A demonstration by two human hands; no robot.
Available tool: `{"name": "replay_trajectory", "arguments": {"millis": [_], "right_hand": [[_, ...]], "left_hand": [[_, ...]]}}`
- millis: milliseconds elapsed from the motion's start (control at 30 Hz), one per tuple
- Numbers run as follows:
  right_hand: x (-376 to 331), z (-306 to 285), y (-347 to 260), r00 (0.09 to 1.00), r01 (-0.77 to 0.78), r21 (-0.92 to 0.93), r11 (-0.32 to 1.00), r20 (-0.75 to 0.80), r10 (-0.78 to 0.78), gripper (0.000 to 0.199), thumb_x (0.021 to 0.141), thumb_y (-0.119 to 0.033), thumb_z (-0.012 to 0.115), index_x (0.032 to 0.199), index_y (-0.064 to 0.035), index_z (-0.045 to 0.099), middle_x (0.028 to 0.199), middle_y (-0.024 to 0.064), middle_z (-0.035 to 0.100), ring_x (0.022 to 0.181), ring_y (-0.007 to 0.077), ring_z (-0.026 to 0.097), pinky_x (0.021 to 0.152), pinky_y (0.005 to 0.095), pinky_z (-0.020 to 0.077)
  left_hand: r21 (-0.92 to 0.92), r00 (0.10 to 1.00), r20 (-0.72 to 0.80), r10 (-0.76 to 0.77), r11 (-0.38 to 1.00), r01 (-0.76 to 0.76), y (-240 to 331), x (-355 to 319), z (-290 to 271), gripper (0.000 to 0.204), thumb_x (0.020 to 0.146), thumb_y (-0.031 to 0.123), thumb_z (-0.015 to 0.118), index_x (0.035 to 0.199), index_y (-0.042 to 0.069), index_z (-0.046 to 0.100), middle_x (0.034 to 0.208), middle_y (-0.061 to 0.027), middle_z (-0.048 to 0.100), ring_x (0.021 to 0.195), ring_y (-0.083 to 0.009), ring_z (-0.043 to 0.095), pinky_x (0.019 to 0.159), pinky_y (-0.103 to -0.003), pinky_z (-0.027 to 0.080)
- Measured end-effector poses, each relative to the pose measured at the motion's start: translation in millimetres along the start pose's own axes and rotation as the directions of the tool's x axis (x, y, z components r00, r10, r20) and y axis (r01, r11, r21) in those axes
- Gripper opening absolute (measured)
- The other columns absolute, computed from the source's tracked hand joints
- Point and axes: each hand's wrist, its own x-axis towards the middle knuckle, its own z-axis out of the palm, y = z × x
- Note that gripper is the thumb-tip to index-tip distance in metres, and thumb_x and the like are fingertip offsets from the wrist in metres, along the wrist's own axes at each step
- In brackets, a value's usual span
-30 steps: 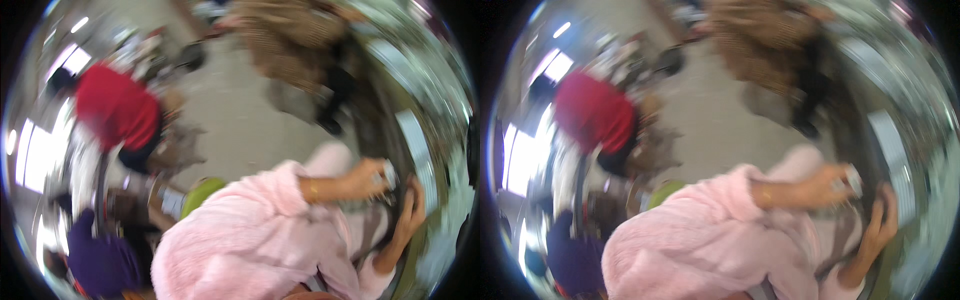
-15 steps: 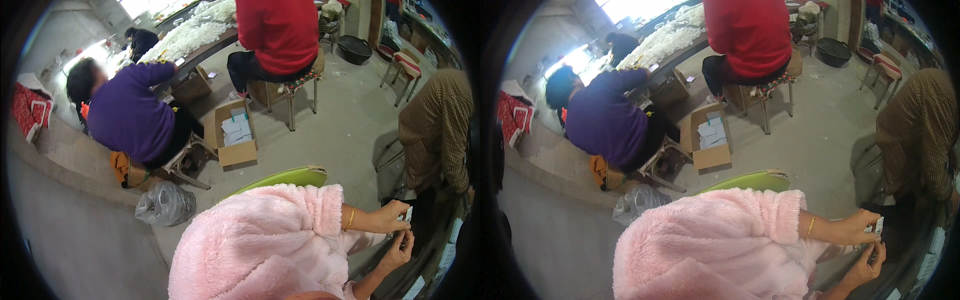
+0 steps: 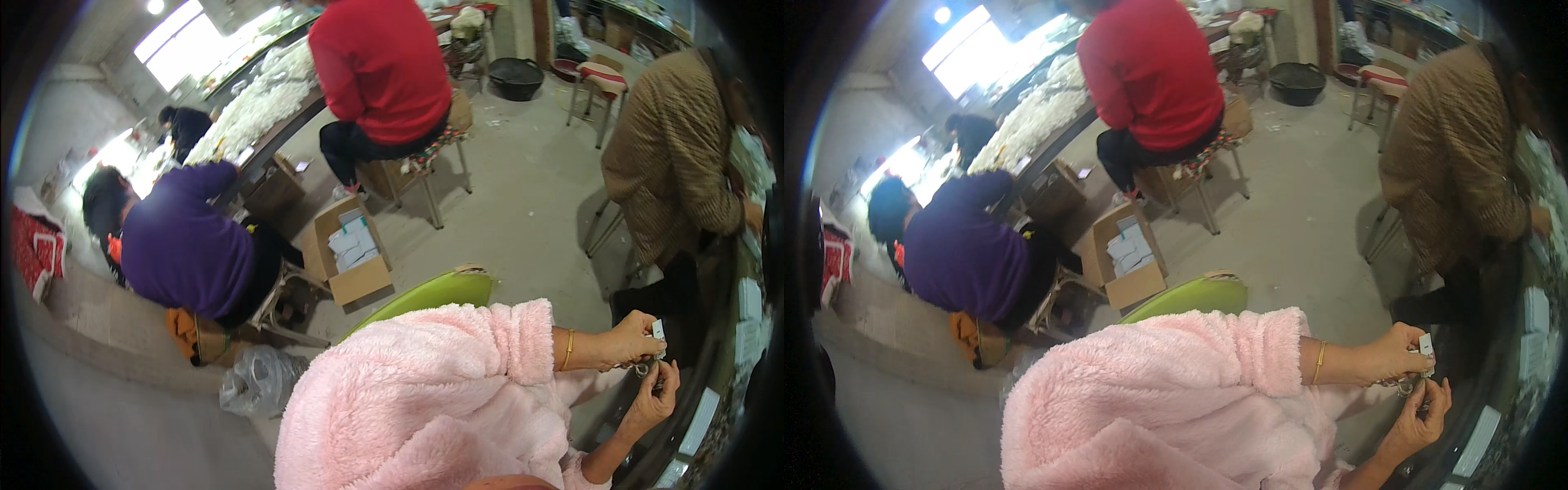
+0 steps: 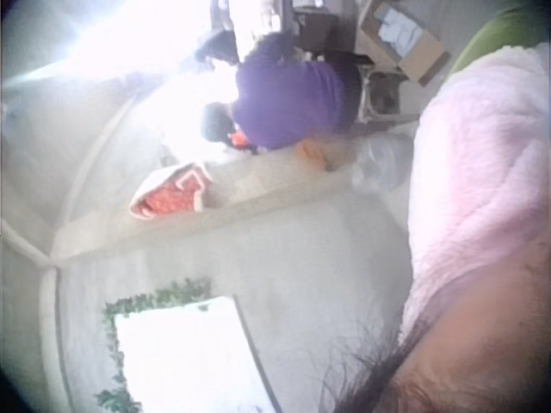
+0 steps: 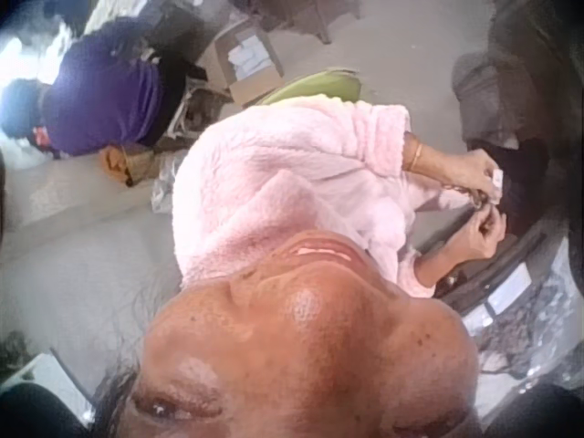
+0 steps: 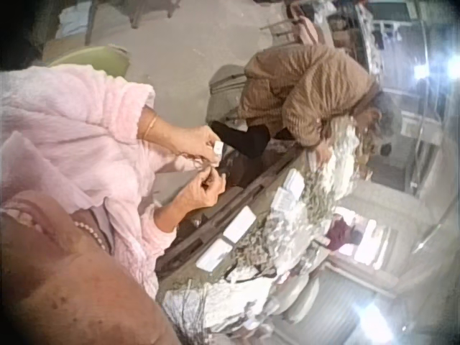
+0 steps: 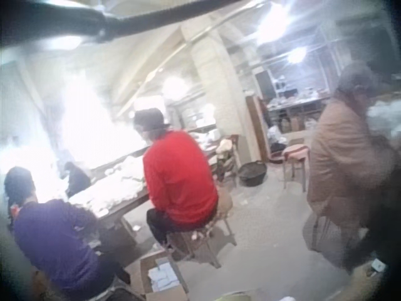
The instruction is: The person repeatedly picks small metal jewelry components and white plastic trays from a table, attaches the components to the trays, and places them back on the table. The process is repeated continuously with multiple items.
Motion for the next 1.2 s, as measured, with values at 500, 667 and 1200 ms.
{"name": "replay_trajectory", "arguments": {"millis": [500,667,1200], "right_hand": [[-55.6,-98.4,-9.3,0.889,-0.364,-0.051,0.930,-0.317,0.330,0.013,0.076,0.001,0.068,0.089,-0.0012,0.066,0.084,0.0095,0.067,0.083,0.0214,0.064,0.076,0.0316,0.0495],[-48.8,-107.9,-3.2,0.827,-0.473,0.328,0.817,-0.154,0.541,0.007,0.085,-0.007,0.066,0.087,-0.0001,0.064,0.077,0.0017,0.062,0.075,0.0092,0.056,0.068,0.0254,0.0453],[-52.6,-112.4,13.7,0.936,-0.018,-0.560,0.828,-0.300,-0.183,0.024,0.070,-0.012,0.070,0.093,-0.0111,0.063,0.089,0.0020,0.057,0.081,0.0238,0.056,0.083,0.0395,0.0395]], "left_hand": [[0.492,0.802,0.541,0.253,0.678,-0.546,-53.7,-6.4,79.5,0.014,0.086,0.001,0.069,0.100,0.002,0.066,0.091,-0.0043,0.068,0.081,-0.0093,0.062,0.070,-0.025,0.052],[0.415,0.885,0.456,0.092,0.858,-0.303,-43.6,-0.7,92.5,0.017,0.089,0.007,0.071,0.104,0.001,0.069,0.078,-0.0004,0.067,0.064,-0.0007,0.054,0.056,-0.015,0.042],[0.345,0.786,0.532,-0.314,0.928,0.137,-75.4,24.5,91.0,0.018,0.094,0.015,0.066,0.100,-0.001,0.072,0.070,0.0026,0.058,0.057,-0.0004,0.043,0.048,-0.018,0.032]]}}
